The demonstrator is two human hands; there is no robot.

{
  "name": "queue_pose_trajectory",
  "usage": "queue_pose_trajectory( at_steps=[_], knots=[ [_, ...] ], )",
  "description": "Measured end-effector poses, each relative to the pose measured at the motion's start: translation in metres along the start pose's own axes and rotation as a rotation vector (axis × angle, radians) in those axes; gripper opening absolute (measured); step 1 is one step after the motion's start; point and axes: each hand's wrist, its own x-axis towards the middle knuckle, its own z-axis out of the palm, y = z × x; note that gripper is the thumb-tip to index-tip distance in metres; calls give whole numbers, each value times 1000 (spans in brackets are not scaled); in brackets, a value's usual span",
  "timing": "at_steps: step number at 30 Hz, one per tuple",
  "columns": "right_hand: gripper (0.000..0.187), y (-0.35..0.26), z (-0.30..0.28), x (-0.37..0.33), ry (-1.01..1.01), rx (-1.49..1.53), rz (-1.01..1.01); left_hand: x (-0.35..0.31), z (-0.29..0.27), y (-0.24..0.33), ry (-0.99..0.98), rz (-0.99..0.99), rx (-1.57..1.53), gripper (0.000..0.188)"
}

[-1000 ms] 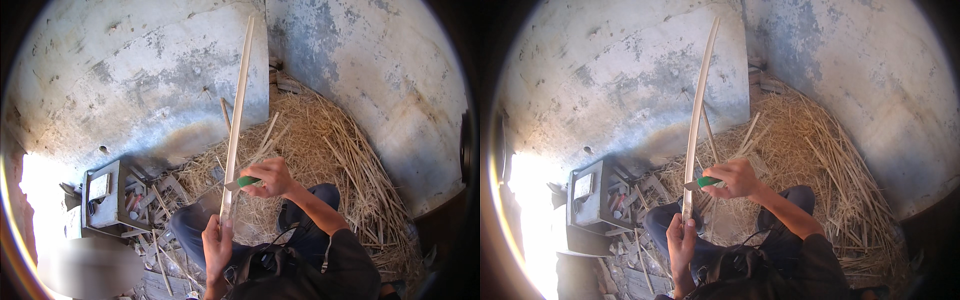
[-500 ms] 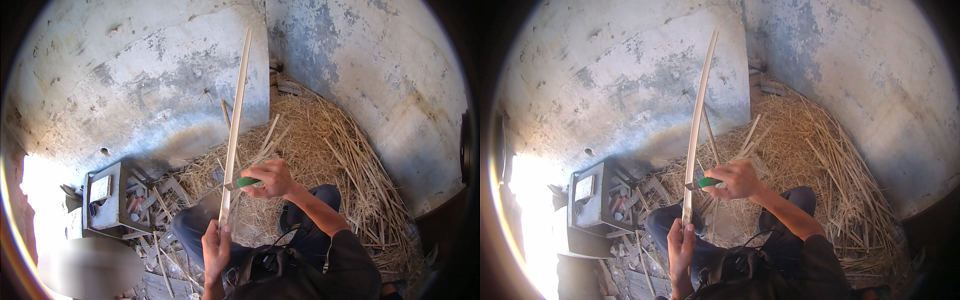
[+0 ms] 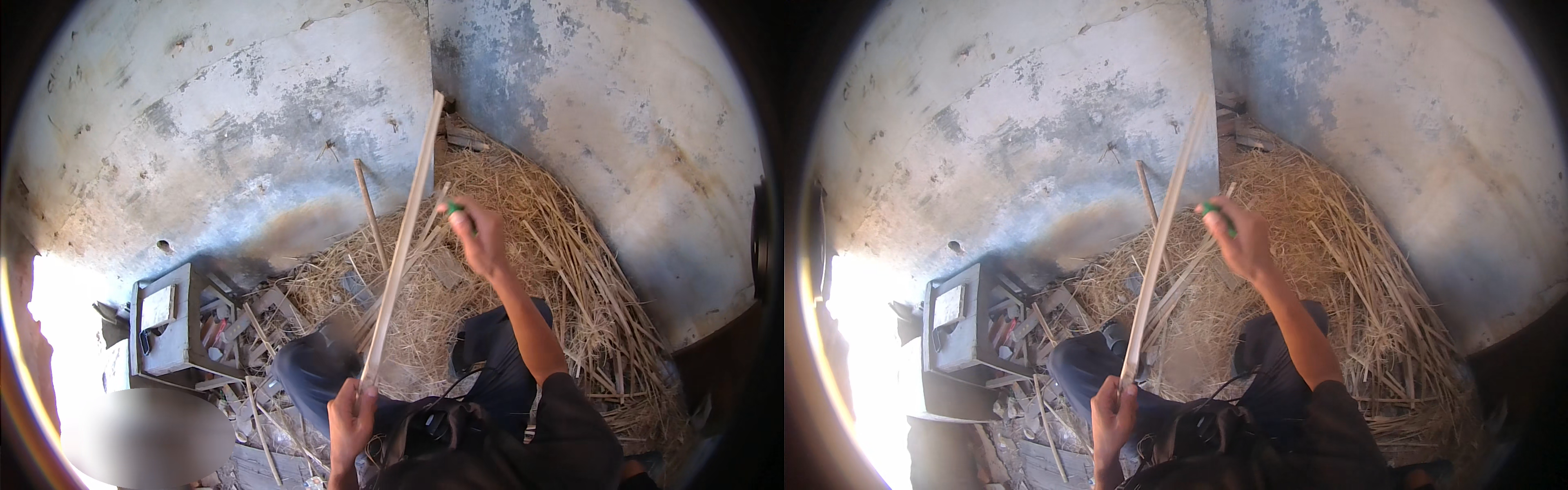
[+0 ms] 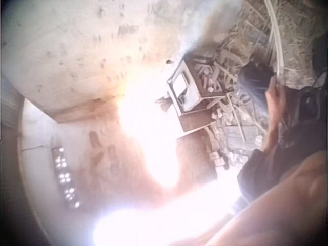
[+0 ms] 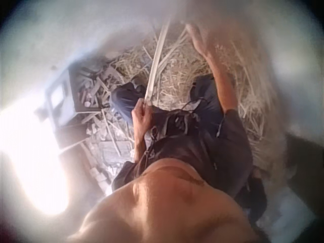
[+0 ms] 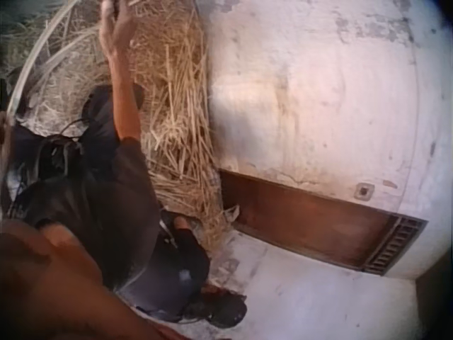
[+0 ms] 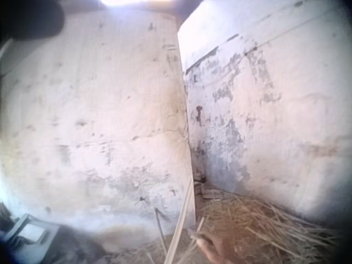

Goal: The person sits on the floor and uses a green utility knife to shave thin strips from a long bamboo rod. They repeatedly draw the knife along the rod's length to remove the outer layer, creating fine shavings that fall onto the straw-covered floor.

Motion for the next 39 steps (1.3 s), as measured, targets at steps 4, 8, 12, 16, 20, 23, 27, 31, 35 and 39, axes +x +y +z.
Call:
queue_pose_trajectory(
  at_steps=[4, 8, 12, 16, 20, 23, 27, 31, 35, 39],
  knots=[
    [36, -39, 39, -26, -186, 29, -210, 16, 8, 6, 97, 89, -6, 24],
    [41, -60, 54, -41, -247, 110, -418, 28, 16, 6, 127, 131, 30, 24],
    [35, -67, 57, -49, -249, 99, -462, 32, 21, 14, 131, 159, -7, 25],
    [34, -68, 54, -47, -233, 75, -476, 27, 21, 23, 128, 117, -45, 25],
    [33, -68, 51, -45, -196, 43, -504, 25, 19, 32, 111, 99, -58, 26],
    [35, -70, 46, -42, -181, -24, -531, 24, 18, 35, 111, 110, -57, 27],
    [30, -66, 47, -37, -149, -43, -583, 25, 17, 35, 95, 102, -70, 27],
    [30, -66, 42, -39, -179, -108, -586, 24, 16, 31, 72, 96, -73, 26],
    [35, -51, 47, -41, -25, -139, -550, 19, 16, 34, 40, 87, -124, 28],
    [56, 26, -25, 34, 271, -103, 78, -14, 4, 8, -87, 43, -94, 31]
  ],
)
